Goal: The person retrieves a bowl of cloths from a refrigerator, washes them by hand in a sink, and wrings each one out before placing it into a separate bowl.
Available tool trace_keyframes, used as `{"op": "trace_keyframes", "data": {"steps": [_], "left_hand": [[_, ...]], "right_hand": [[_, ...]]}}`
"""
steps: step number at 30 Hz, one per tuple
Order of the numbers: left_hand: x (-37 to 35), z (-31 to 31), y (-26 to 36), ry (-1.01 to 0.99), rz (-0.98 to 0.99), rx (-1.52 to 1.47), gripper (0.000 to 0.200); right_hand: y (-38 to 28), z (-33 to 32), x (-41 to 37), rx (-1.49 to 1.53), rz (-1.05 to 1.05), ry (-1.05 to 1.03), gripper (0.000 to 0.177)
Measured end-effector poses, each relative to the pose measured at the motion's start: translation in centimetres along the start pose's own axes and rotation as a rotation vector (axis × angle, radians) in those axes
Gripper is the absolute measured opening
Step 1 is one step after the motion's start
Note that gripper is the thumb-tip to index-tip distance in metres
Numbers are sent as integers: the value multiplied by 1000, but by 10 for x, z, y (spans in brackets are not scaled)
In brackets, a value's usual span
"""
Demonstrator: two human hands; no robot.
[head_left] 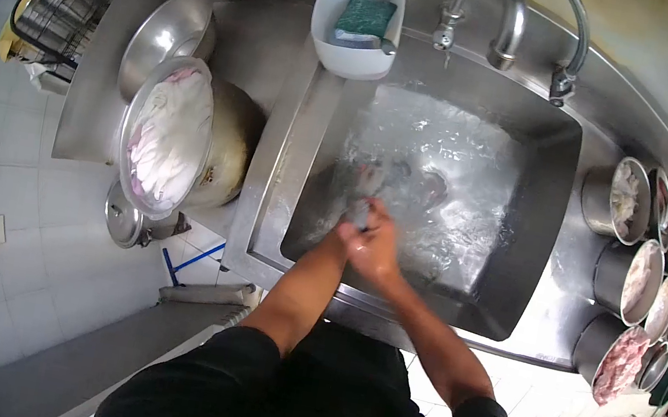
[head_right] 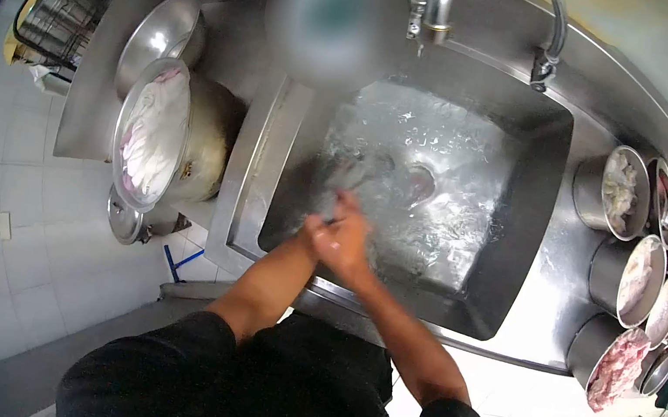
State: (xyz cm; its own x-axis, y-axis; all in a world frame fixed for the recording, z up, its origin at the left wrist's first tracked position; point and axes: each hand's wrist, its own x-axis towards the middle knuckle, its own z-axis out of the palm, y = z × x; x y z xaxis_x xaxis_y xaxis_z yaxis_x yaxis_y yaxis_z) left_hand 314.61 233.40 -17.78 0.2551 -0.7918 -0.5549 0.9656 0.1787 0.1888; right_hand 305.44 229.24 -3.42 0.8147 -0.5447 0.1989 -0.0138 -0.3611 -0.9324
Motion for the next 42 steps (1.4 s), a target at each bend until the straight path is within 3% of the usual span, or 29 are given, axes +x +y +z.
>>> {"op": "trace_keyframes", "data": {"steps": [3, 6, 7, 8, 10, 11, 12, 13, 14, 15, 17, 19, 20, 21, 22, 23, 25, 28, 29, 32, 33, 34, 36, 37, 38, 39, 41, 42], "left_hand": [[0, -6, 3, -13, 19, 23, 62], [5, -6, 0, 190, 22, 183, 56], [7, -4, 0, 308, 17, 284, 55], [1, 4, 1, 443, 4, 451, 53], [-21, 19, 12, 572, -50, 945, 52], [-33, 24, 21, 577, -83, 1237, 53], [-40, 23, 27, 572, -120, 1527, 53], [-34, 8, 29, 564, -199, 1649, 59], [-23, -23, 30, 561, -283, 1762, 65], [-24, -47, 27, 554, -385, 1873, 71], [-18, -53, 10, 637, -245, 1733, 83], [-13, -28, -11, 603, -148, 1469, 93], [-19, 9, -15, 534, -125, 1283, 97], [-21, 34, -17, 459, -103, 1100, 101], [-8, 29, -15, 414, -182, 833, 101], [7, 10, -13, 369, -267, 563, 101], [-15, 38, -12, 163, -3, 347, 95], [-9, 25, -6, -123, 47, 100, 86], [-8, 20, -6, -153, 31, 78, 84], [-13, 3, -9, -125, -9, 128, 76], [-17, 1, -12, -82, -21, 181, 73], [-17, 2, -12, -34, -29, 247, 71], [-33, 22, -4, 268, -94, 482, 66], [-43, 48, 9, 460, -167, 605, 63], [-51, 53, 18, 498, -76, 742, 64], [-60, 52, 28, 537, 14, 880, 64], [-62, 26, 37, 616, 70, 1040, 77], [-55, 8, 32, 653, 45, 1043, 83]], "right_hand": [[-46, -6, -1, 50, -66, -44, 33], [-19, -22, 13, 141, 449, -95, 39], [13, -29, 15, -40, 505, -68, 39], [59, -35, 14, -223, 559, -44, 40], [143, -68, 4, -558, 367, -65, 41], [191, -86, -5, -570, 442, -94, 39], [197, -107, -2, -755, 603, -80, 42], [240, -114, -19, -823, 622, 53, 51], [243, -128, -13, -726, 863, 52, 57], [232, -123, -13, -750, 820, 139, 59], [226, -107, -13, -806, 693, 197, 56], [245, -78, -19, -769, 396, -152, 49], [234, -65, -14, -653, 344, -219, 46], [203, -51, -6, -490, 422, -198, 43], [148, -40, 13, -322, 627, -117, 40], [119, -34, 18, -187, 597, -132, 34], [29, -29, 16, 253, 648, -76, 25], [-37, -11, 1, 186, 385, 4, 27], [-52, -10, -1, 145, 282, 33, 31], [-56, -21, 6, 4, 438, -201, 44], [-16, -6, 0, -135, 412, -3, 48], [8, -11, 4, -227, 504, -23, 48], [67, -40, 7, -308, 645, -41, 44], [99, -63, 8, -461, 605, -180, 42], [168, -77, -2, -733, 562, -213, 39], [206, -99, 0, -797, 603, -293, 39], [202, -129, 16, -776, 705, -114, 39], [218, -122, 15, -799, 704, 104, 42]]}}
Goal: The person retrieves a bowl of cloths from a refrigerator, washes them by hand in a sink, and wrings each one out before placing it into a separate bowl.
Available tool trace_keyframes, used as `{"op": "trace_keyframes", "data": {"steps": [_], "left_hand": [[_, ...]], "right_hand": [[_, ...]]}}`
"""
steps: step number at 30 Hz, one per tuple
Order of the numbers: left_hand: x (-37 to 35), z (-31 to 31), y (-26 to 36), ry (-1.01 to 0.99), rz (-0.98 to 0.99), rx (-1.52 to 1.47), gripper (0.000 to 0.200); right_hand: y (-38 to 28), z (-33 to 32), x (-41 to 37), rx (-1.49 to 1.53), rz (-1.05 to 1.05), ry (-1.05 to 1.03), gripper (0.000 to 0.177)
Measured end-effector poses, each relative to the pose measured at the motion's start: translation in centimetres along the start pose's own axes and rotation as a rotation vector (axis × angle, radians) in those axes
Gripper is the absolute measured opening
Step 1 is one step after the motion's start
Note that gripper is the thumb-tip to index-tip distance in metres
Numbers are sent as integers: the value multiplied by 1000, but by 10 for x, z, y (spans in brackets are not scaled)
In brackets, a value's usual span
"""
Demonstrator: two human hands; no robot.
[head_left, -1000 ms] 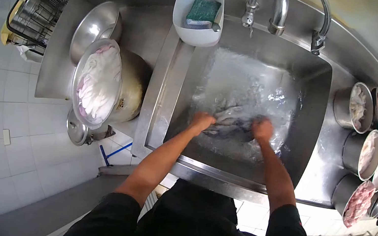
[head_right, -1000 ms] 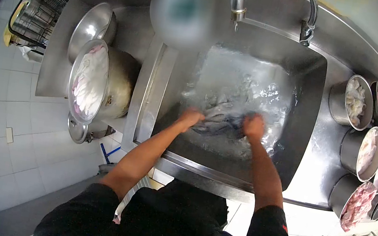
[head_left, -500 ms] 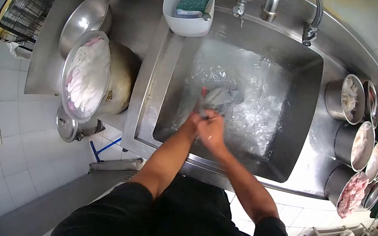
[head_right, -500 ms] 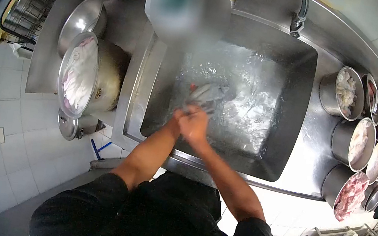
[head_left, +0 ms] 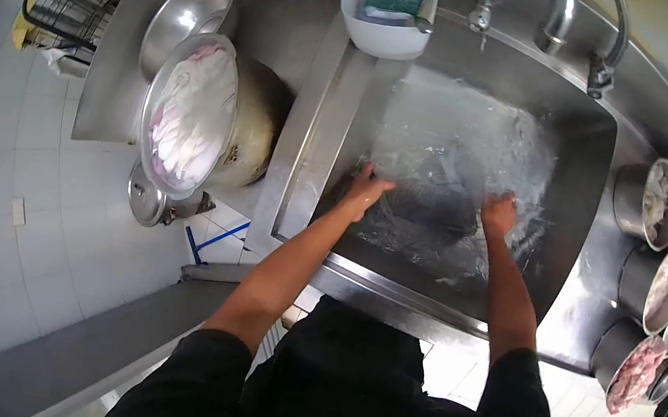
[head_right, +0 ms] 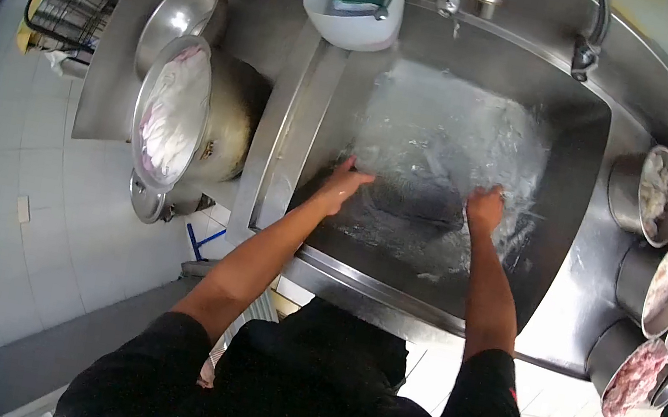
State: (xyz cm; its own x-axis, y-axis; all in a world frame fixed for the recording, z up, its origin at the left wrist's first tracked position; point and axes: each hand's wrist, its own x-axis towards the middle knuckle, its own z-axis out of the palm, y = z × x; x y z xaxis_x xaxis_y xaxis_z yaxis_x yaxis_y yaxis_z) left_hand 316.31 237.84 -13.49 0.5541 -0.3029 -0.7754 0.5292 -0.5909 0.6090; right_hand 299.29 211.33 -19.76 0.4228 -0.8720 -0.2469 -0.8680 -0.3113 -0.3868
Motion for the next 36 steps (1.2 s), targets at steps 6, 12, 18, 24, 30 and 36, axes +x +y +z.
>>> {"op": "trace_keyframes", "data": {"steps": [6, 12, 18, 24, 30, 36], "left_hand": [[-11, 48, 26, -329, -380, -302, 107], [39, 43, 0, -684, -156, -925, 82], [124, 44, -68, -275, 61, -801, 42], [5, 19, 7, 107, 117, -111, 45], [-36, 28, 2, -13, 267, 901, 125], [-76, 33, 43, 30, 765, 299, 79]], "right_hand": [[-17, 124, -34, -129, -607, -121, 39], [-161, -58, -140, 1020, -131, -564, 9], [-173, -86, -186, 601, -699, -253, 28], [-56, 25, -82, -101, -385, -313, 37], [-105, -42, -98, 86, -444, -349, 23], [-182, -221, -177, 672, -533, -400, 15]]}}
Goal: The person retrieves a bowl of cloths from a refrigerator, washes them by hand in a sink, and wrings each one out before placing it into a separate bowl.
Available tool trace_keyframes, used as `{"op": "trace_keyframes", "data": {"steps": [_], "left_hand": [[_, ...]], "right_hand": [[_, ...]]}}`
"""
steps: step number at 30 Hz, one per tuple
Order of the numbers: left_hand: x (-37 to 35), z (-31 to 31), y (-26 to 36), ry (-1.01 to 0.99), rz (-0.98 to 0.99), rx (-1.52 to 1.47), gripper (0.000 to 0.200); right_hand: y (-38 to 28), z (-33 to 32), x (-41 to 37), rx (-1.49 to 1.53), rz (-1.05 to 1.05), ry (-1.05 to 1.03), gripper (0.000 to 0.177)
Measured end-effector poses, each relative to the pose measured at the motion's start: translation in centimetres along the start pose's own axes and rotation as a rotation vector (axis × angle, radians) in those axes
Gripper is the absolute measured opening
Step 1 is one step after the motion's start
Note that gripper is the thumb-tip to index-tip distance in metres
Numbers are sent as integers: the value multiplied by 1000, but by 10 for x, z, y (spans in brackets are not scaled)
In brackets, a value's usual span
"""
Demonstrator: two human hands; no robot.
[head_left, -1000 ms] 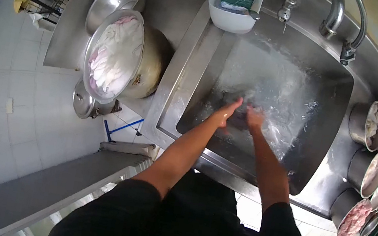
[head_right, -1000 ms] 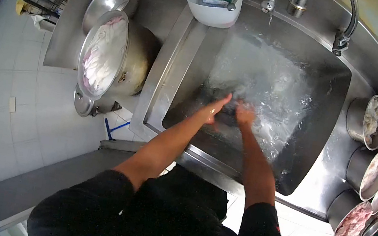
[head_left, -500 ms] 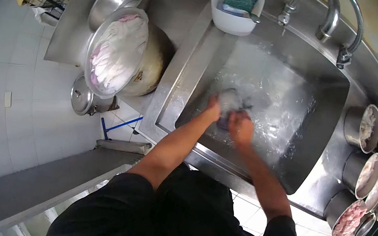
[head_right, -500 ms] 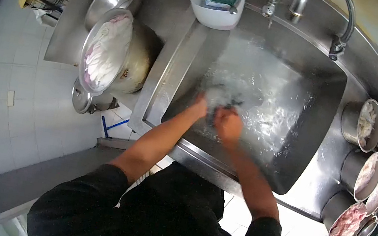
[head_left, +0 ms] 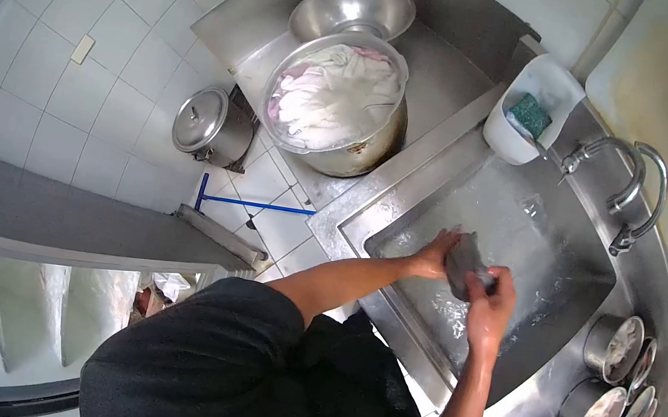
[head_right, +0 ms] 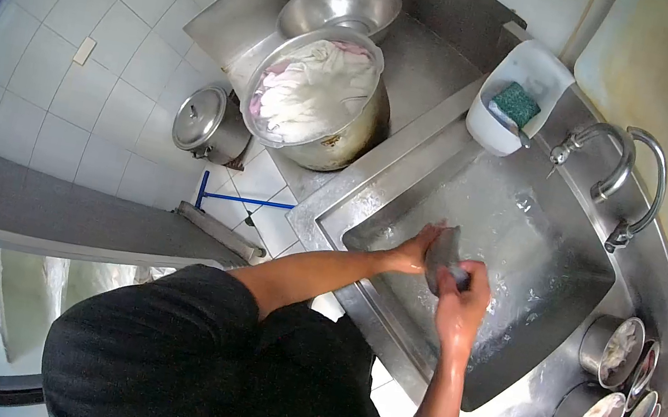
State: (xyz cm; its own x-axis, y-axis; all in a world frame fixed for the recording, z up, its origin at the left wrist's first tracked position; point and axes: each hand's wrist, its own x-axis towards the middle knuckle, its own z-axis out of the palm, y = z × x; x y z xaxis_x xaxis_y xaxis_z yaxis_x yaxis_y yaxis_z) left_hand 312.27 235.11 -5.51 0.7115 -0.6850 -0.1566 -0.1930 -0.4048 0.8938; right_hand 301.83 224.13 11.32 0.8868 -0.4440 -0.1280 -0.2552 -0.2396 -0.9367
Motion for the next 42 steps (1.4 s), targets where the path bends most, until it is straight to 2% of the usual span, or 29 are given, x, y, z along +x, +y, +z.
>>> {"op": "trace_keyframes", "data": {"steps": [1, 3, 4, 5, 6, 8, 9, 10, 11, 12, 13, 14, 16, 17, 18, 19, 20, 21, 24, 25, 28, 30, 31, 34, 37, 40, 42], "left_hand": [[4, 1, 4, 85, 36, -194, 67], [12, -7, 22, 170, -154, -335, 48], [15, -13, 42, 193, -249, -401, 39], [8, -26, 76, 247, -260, -341, 32], [8, -33, 92, 177, -185, -155, 33], [8, -35, 115, 20, -24, -21, 28], [2, -37, 137, -29, 38, 47, 26], [-7, -31, 148, -70, 94, 105, 24], [-12, -23, 146, -23, 260, 96, 26], [-17, -16, 139, 39, 428, 85, 27], [-27, -10, 131, 104, 581, 68, 28], [-33, -8, 126, 74, 439, -67, 31], [-45, -7, 119, 20, 141, -326, 36], [-45, -2, 120, 242, 133, -510, 33], [-37, -7, 120, 236, -13, -781, 30], [-31, -12, 119, 225, -179, -1051, 28], [-24, -17, 118, 218, -341, -1321, 28], [-15, -23, 118, 150, -429, -1344, 40], [6, -38, 123, 19, -578, -1405, 39], [14, -41, 122, -103, -630, -1380, 39], [38, -42, 116, -420, -751, -1316, 37], [51, -33, 113, -560, -799, -1313, 36], [64, -26, 84, -873, -651, -1361, 35], [70, -11, 66, -663, -699, -890, 30], [70, 17, 43, -516, -685, -553, 26], [65, 44, 28, -453, -677, -365, 23], [61, 52, 19, -456, -674, -339, 21]], "right_hand": [[-5, -8, -6, 91, 11, 92, 15], [-2, -27, -13, 281, 42, 285, 15], [20, -38, -11, 372, 129, 377, 12], [56, -52, -5, 489, 270, 352, 26], [91, -59, -8, 604, 421, 341, 42], [123, -39, -1, 659, 733, 300, 67], [127, -25, 5, 877, 933, 227, 79], [101, -4, 8, 1042, 1091, 287, 68], [119, 19, 9, 1552, 762, -48, 61], [147, 42, 17, 1971, 327, -425, 55], [167, 56, 21, 1979, 133, -423, 50], [183, 67, 30, 1972, -65, -434, 46], [172, 70, 32, 1812, -177, -302, 41], [167, 63, 35, 1662, -105, -171, 41], [145, 55, 36, 1508, -35, -45, 40], [103, 46, 29, 1664, 348, 223, 39], [99, 43, 32, 1576, 339, 252, 35], [95, 40, 41, 1486, 321, 269, 31], [81, 33, 53, 1087, 173, 412, 22], [75, 31, 54, 933, 110, 470, 20], [58, 13, 47, 36, -268, 511, 9], [49, 9, 41, -183, -438, 468, 12], [47, 8, 38, -290, -531, 440, 13], [50, 10, 24, -391, -657, 181, 14], [54, 11, 7, -445, -790, -115, 19], [69, 19, -12, -602, -806, -455, 14], [68, 21, -21, -684, -742, -547, 13]]}}
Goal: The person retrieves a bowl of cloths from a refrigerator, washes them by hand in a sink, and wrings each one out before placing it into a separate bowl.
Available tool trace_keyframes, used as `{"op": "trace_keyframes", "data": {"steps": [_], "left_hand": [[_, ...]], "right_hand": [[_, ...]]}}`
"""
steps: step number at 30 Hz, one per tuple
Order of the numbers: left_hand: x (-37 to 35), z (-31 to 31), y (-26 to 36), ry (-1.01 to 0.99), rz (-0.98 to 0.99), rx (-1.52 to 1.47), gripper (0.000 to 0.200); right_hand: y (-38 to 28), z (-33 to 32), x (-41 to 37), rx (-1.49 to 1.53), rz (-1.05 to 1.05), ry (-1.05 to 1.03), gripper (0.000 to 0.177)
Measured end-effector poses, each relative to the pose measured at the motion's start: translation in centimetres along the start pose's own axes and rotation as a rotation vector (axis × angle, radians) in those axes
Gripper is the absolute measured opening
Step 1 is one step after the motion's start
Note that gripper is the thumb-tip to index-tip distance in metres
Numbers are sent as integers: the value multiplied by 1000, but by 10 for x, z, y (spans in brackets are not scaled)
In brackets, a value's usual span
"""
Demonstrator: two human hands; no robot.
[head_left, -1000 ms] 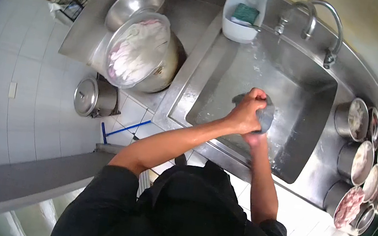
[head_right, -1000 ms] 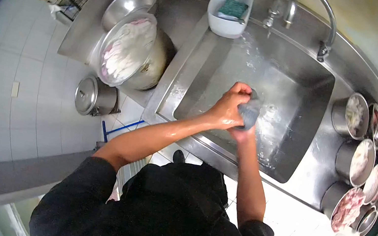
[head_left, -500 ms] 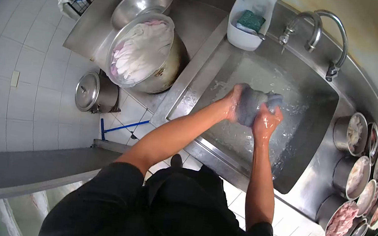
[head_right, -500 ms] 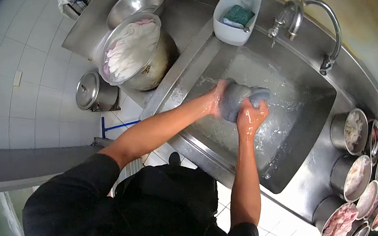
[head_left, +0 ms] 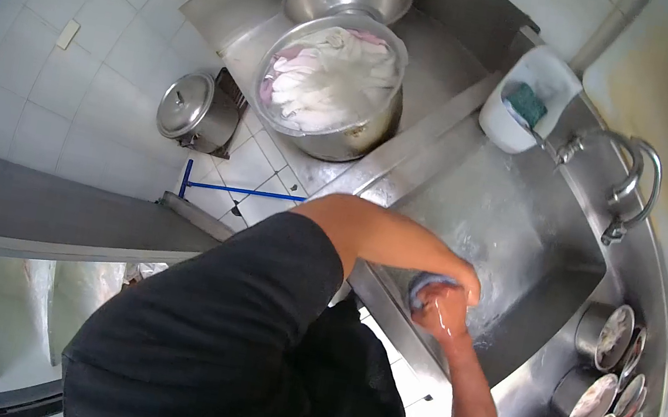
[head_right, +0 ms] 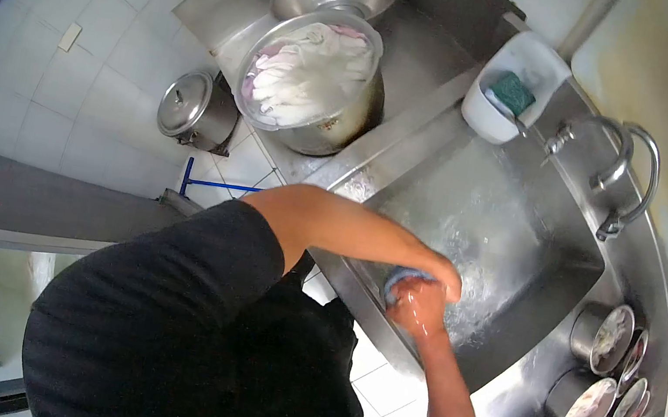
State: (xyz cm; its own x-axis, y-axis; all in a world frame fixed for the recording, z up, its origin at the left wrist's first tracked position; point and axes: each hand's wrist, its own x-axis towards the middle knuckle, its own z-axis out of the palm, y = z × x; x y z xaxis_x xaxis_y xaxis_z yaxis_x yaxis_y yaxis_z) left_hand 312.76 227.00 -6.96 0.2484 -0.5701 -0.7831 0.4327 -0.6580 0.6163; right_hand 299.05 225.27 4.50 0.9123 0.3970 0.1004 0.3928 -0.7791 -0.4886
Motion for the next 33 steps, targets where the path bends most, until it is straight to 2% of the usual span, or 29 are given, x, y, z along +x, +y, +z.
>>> {"op": "trace_keyframes", "data": {"steps": [1, 4, 5, 6, 8, 10, 11, 12, 14, 15, 17, 18, 21, 24, 27, 29, 31, 33], "left_hand": [[-4, -2, -2, -7, -3, -11, 20], [-39, -37, 9, -193, -8, -212, 18], [-59, -57, 17, -297, 20, -331, 18], [-96, -81, 30, -367, 141, -482, 18], [-198, -131, 53, -466, 513, -822, 21], [-275, -205, 47, -192, 854, -434, 41], [-305, -234, 43, -124, 845, -362, 47], [-326, -260, 42, -65, 835, -287, 53], [-310, -316, 10, 162, 830, -138, 58], [-304, -323, 9, 404, 803, 86, 57], [-291, -319, 0, 872, 716, 522, 57], [-285, -319, 2, 874, 657, 609, 57], [-262, -320, 9, 887, 513, 797, 56], [-222, -331, -4, 903, 467, 799, 51], [-212, -337, -7, 868, 508, 713, 43], [-232, -336, 1, 783, 513, 685, 34], [-247, -325, 6, 882, 542, 752, 29], [-246, -321, 7, 917, 545, 784, 28]], "right_hand": [[-4, -1, 5, -12, 16, -63, 13], [-17, -29, 31, 315, 111, 427, 15], [-14, -48, 39, 372, 264, 426, 14], [-14, -68, 51, 429, 421, 428, 13], [-32, -97, 99, 583, 831, 811, 14], [-23, -134, 153, 997, 529, 802, 16], [-66, -162, 203, 1108, 488, 898, 17], [-61, -174, 235, 1178, 439, 858, 16], [-49, -183, 317, 1288, 366, 869, 17], [-33, -184, 364, 1303, 265, 820, 15], [-57, -185, 449, 1423, 326, 882, 16], [-48, -175, 491, 1600, 300, 864, 15], [-37, -152, 577, 1685, 412, 786, 23], [-111, -162, 558, 1471, 606, 689, 30], [-111, -150, 549, 1147, 609, 472, 33], [-87, -138, 526, 797, 498, 278, 27], [-64, -124, 500, 277, 268, 109, 19], [-59, -102, 472, -188, 138, -35, 17]]}}
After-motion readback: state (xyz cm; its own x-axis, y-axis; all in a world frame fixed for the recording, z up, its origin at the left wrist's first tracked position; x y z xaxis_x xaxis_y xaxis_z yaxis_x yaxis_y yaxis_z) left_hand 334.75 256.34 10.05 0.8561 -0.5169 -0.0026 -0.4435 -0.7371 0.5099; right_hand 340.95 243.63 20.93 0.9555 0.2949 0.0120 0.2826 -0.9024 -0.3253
